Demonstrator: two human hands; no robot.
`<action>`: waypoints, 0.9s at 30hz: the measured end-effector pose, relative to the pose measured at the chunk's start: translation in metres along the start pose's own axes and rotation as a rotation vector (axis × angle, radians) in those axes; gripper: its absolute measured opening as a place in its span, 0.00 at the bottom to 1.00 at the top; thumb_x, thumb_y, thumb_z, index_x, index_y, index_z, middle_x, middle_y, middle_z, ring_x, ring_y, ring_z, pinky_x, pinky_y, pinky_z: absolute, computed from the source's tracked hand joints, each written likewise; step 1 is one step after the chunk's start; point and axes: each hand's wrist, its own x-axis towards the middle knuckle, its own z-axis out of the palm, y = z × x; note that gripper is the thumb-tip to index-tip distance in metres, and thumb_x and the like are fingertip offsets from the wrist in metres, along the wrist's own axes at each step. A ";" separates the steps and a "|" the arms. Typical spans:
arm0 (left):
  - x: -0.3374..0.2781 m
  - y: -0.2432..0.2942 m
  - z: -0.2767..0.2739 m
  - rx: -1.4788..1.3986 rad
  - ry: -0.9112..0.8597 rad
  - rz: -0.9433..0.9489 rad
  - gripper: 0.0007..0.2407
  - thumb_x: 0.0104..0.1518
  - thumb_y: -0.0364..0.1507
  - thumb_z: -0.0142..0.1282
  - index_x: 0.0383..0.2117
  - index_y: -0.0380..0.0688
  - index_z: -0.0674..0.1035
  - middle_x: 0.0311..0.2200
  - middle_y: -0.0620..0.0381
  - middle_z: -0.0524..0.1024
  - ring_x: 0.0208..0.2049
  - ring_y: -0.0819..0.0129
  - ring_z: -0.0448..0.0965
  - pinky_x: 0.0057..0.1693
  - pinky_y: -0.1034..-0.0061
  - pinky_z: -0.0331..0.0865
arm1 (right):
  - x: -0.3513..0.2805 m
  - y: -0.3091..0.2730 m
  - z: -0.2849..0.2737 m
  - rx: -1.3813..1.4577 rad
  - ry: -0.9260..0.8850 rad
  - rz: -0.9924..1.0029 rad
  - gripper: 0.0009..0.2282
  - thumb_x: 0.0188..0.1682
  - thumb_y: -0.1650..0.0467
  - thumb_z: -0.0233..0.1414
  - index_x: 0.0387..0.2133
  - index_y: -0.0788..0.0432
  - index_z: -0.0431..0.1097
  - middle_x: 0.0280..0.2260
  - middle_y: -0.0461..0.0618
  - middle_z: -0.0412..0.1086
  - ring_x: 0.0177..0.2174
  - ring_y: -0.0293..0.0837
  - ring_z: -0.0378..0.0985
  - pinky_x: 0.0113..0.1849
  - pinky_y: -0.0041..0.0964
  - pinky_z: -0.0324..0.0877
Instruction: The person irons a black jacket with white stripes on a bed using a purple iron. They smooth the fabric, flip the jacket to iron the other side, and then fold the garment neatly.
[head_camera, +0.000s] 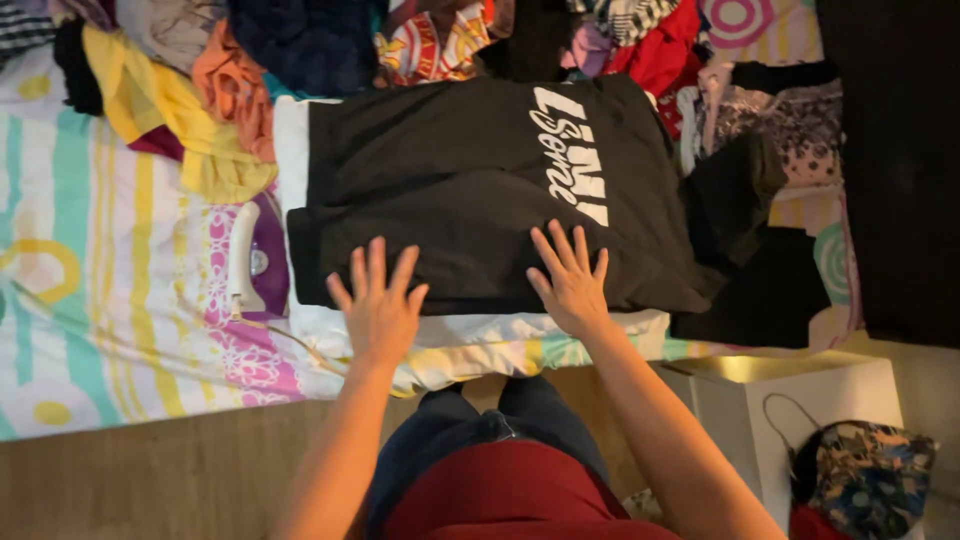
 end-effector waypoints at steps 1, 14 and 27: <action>-0.008 -0.010 0.002 0.056 -0.096 -0.011 0.28 0.57 0.43 0.58 0.67 0.64 0.66 0.70 0.51 0.58 0.70 0.48 0.56 0.65 0.28 0.45 | 0.003 -0.004 0.005 -0.007 -0.073 -0.020 0.30 0.53 0.59 0.51 0.70 0.40 0.51 0.71 0.45 0.44 0.69 0.59 0.42 0.59 0.81 0.39; -0.017 -0.166 -0.004 0.053 0.126 -0.434 0.26 0.66 0.44 0.55 0.67 0.51 0.66 0.69 0.39 0.58 0.70 0.34 0.56 0.66 0.30 0.52 | 0.029 -0.054 0.016 -0.153 -0.031 -0.085 0.30 0.54 0.53 0.48 0.70 0.41 0.51 0.72 0.49 0.45 0.69 0.63 0.42 0.58 0.83 0.40; 0.035 -0.254 0.058 -0.267 -0.190 -0.648 0.33 0.53 0.23 0.58 0.69 0.45 0.61 0.51 0.35 0.76 0.54 0.38 0.75 0.57 0.53 0.69 | 0.042 -0.112 0.011 -0.140 -0.188 -0.364 0.28 0.52 0.55 0.49 0.67 0.38 0.55 0.70 0.44 0.47 0.68 0.58 0.43 0.60 0.78 0.39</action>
